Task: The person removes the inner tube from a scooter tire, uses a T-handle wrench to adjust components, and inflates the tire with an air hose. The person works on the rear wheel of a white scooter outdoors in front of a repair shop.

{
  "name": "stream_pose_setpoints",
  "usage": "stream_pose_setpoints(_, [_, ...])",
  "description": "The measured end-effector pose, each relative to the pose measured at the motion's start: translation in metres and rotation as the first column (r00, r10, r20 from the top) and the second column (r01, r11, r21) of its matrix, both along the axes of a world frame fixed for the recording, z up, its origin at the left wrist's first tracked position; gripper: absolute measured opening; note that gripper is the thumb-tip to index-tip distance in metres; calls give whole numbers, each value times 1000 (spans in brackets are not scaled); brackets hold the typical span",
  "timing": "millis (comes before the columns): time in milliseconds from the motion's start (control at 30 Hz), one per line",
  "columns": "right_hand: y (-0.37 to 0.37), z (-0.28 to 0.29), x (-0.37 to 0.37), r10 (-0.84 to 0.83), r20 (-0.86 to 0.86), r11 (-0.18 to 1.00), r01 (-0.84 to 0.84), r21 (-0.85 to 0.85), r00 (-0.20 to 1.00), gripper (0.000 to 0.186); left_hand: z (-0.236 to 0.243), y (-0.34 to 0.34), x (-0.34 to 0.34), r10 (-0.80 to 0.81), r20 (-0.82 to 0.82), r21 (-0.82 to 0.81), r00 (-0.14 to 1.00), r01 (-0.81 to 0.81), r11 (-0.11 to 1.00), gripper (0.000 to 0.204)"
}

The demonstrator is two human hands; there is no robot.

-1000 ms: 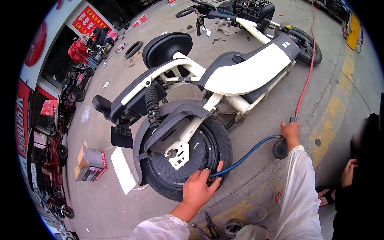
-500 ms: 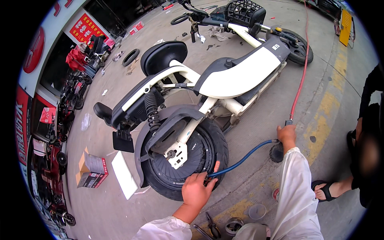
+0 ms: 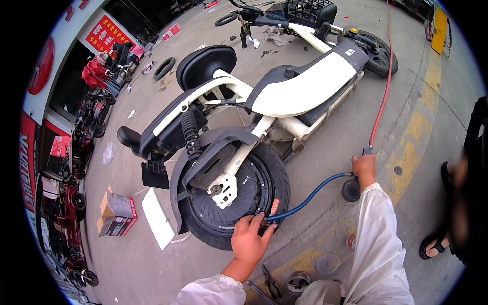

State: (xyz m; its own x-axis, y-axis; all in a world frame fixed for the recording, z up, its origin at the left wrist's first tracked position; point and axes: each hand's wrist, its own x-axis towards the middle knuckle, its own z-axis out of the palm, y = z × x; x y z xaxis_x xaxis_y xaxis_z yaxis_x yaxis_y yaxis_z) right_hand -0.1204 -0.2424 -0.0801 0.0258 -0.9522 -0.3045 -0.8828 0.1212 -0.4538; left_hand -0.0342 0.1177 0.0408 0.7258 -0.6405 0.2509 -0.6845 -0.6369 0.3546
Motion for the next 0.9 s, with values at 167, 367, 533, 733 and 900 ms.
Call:
stream_pose_setpoints(167, [-1,-7,-2,-7,-14,1000,7,-2,1000,67,-7,-2,-2,-38,53,25,998,37,999,39])
stream_pose_setpoints(367, [-1,-7,-4,-4,-38,1000,4,5,999,69,-5,-4,0,-52,46,46,998,50,998,37])
stream_pose_setpoints(533, [-2,-4,-2,-58,-47,997,60,46,997,63,-4,-6,0,-67,49,47,997,64,997,36])
stream_pose_setpoints(733, [1,-2,2,-70,-52,995,73,71,996,62,-3,-5,2,-73,49,27,996,72,997,36])
stream_pose_setpoints(900, [2,-3,3,-68,-39,995,70,65,997,61,-5,-5,3,-82,40,17,996,81,997,36])
